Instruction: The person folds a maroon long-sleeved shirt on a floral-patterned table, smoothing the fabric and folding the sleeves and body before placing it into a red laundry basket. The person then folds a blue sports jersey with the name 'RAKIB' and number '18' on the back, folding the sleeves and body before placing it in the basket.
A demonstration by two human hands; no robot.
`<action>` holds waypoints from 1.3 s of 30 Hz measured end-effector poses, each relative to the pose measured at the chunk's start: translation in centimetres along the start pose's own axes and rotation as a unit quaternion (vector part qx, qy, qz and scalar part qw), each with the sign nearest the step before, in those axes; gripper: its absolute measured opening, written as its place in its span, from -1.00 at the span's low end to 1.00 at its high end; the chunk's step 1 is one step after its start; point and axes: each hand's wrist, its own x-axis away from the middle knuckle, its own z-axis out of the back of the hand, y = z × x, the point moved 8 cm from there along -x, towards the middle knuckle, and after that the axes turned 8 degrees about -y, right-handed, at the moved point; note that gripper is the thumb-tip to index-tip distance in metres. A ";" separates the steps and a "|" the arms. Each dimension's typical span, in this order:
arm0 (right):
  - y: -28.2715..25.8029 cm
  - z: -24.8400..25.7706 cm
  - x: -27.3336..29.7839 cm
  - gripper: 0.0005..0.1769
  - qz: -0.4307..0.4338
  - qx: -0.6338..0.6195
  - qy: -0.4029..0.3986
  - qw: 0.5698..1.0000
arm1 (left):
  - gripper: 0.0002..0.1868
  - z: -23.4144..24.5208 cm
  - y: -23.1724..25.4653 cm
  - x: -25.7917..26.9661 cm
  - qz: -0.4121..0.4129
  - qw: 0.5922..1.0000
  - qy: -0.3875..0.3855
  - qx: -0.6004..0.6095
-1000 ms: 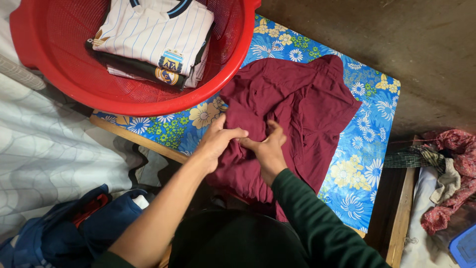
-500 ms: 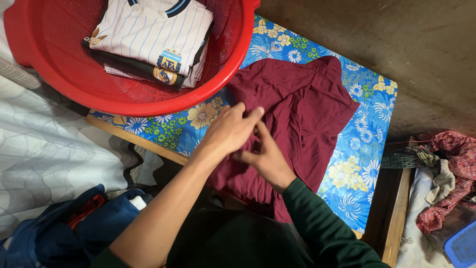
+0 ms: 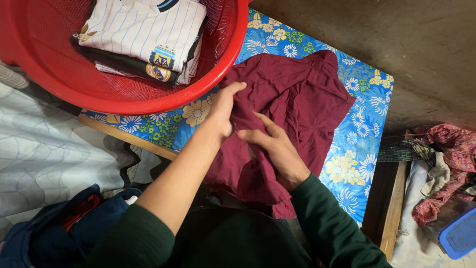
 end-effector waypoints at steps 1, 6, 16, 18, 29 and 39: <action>-0.1 -0.3 0.0 -0.21 -0.008 0.035 -0.008 0.999 | -0.25 0.0 -0.3 -0.7 0.012 1.000 -0.004 0.014; 0.0 0.5 -0.1 -0.16 0.030 0.199 0.060 0.978 | -0.10 2.7 1.0 -2.7 -0.072 0.974 0.188 -0.105; 0.5 5.0 -1.1 -0.71 0.181 -0.001 0.068 0.981 | -0.34 -3.8 2.8 -5.0 -0.188 0.776 0.100 -0.594; 0.4 5.8 -1.3 -0.73 0.180 -0.131 0.046 0.974 | -0.43 -6.0 1.2 -5.5 -0.168 0.841 -0.030 -0.514; -6.6 13.3 -3.8 -0.87 0.246 -0.165 0.049 0.954 | -0.04 6.9 -5.4 8.2 -0.094 0.624 0.232 -0.740; -15.7 18.6 -9.7 -0.76 0.246 -0.144 -0.137 0.949 | -0.48 12.7 -6.0 12.2 0.033 0.653 0.326 -0.683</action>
